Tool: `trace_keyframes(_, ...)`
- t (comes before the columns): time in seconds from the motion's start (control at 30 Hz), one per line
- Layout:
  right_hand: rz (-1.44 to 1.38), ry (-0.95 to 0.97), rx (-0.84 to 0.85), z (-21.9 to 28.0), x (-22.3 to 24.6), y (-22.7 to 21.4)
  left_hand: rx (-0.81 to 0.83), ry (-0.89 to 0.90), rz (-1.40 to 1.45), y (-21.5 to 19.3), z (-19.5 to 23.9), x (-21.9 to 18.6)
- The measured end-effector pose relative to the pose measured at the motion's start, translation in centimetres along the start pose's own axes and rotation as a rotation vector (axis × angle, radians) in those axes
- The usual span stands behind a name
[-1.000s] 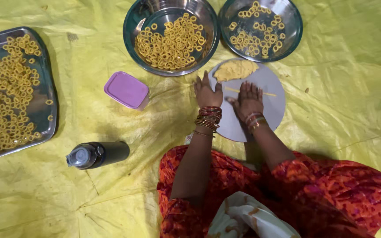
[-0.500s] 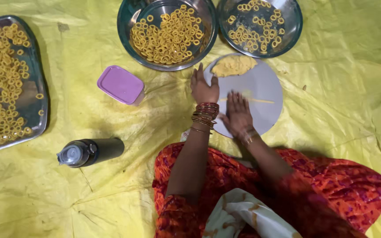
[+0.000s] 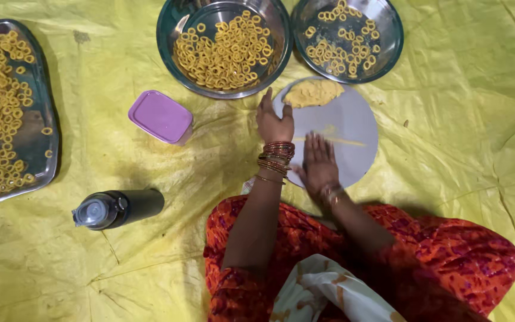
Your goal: The person rolls small pieces of yellow dough into thin ropes on a round board, then joins the ends to form small rings. The finished rings are placed into nearby metal bowls.
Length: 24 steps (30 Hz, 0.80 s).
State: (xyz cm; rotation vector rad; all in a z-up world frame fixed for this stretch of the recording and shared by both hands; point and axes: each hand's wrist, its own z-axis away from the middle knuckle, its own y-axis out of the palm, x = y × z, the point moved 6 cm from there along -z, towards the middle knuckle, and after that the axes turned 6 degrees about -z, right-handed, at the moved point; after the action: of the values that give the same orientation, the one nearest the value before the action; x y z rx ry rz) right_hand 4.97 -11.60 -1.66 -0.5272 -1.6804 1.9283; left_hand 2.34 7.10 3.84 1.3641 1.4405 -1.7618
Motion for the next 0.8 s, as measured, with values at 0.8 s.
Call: trace_keyframes(0.8, 0.081, -0.137, -0.046, -6.1, 2.7, -0.5, 0.021, -0.073, 0.058, -1.3, -0.2, 0.1)
